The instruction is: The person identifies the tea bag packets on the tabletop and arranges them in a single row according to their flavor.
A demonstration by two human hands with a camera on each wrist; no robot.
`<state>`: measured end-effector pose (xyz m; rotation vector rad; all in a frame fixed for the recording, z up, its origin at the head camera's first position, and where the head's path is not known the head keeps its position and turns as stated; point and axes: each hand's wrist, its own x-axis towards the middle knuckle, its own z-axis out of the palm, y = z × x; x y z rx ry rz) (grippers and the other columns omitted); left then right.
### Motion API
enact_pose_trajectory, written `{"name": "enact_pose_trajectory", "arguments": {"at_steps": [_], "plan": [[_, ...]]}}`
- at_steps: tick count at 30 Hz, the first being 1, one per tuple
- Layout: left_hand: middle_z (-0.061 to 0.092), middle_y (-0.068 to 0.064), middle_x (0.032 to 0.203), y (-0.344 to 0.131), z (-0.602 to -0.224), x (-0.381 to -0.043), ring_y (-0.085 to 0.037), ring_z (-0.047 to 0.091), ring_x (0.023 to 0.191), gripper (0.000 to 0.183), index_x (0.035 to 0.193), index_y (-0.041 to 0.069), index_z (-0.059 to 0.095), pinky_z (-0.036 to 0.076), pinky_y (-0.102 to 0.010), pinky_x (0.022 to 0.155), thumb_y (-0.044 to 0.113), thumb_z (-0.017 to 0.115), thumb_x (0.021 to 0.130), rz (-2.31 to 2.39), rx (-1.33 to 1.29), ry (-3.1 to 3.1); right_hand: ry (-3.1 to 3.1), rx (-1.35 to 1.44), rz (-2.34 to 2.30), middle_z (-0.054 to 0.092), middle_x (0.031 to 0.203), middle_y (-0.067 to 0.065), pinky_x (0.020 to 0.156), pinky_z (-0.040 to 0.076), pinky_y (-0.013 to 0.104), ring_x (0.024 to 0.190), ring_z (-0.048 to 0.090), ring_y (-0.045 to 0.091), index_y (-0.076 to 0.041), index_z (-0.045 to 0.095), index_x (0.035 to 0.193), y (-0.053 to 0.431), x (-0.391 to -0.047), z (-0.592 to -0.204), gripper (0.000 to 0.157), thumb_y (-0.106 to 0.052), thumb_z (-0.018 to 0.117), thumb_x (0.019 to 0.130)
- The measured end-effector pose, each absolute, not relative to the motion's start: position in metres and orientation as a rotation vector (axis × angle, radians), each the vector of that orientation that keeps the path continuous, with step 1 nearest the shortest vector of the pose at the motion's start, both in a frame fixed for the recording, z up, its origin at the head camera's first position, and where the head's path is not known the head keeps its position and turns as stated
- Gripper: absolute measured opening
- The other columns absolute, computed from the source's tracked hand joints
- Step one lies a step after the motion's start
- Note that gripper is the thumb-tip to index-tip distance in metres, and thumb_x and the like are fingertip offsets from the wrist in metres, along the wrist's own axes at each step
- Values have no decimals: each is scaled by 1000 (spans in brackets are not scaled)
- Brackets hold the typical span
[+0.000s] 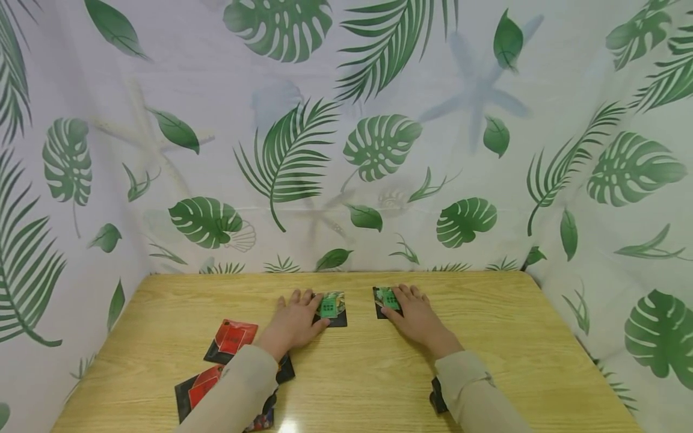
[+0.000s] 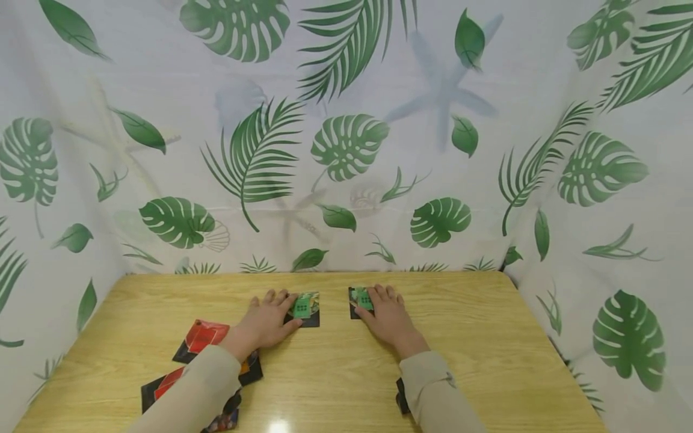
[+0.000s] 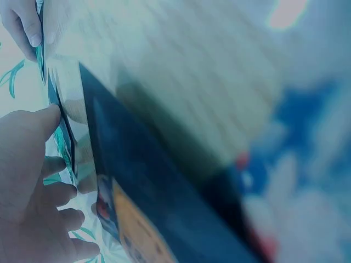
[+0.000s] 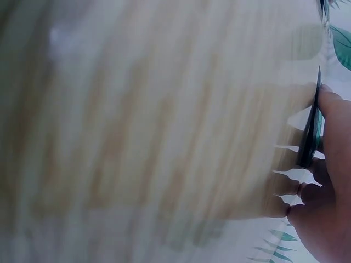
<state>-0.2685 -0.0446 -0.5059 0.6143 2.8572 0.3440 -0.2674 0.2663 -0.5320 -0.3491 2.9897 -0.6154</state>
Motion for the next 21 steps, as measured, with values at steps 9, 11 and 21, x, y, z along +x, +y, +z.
{"name": "enact_pose_trajectory", "arguments": {"at_steps": [9,11,21], "plan": [[32,-18,172,-31,-508,-275,-45,28,159,70,166,15,35,25,-72,124,53,49,109,324,591,2869,2993,-331,-617,29,169,31,125,16,74,158,18,55,1,36,163,263,-268,-532,70,-44,51,111],[32,-18,172,-29,-509,-276,-44,28,159,70,166,15,35,26,-72,124,53,48,110,314,586,2869,2985,-325,-621,29,169,30,126,15,73,159,18,54,1,35,163,262,-268,-532,71,-44,51,111],[28,-16,174,-18,-510,-281,-42,25,161,72,168,17,31,23,-71,126,56,45,110,285,572,2855,2985,-318,-618,29,168,31,125,16,75,158,18,55,1,36,162,261,-266,-529,70,-43,52,111]]}}
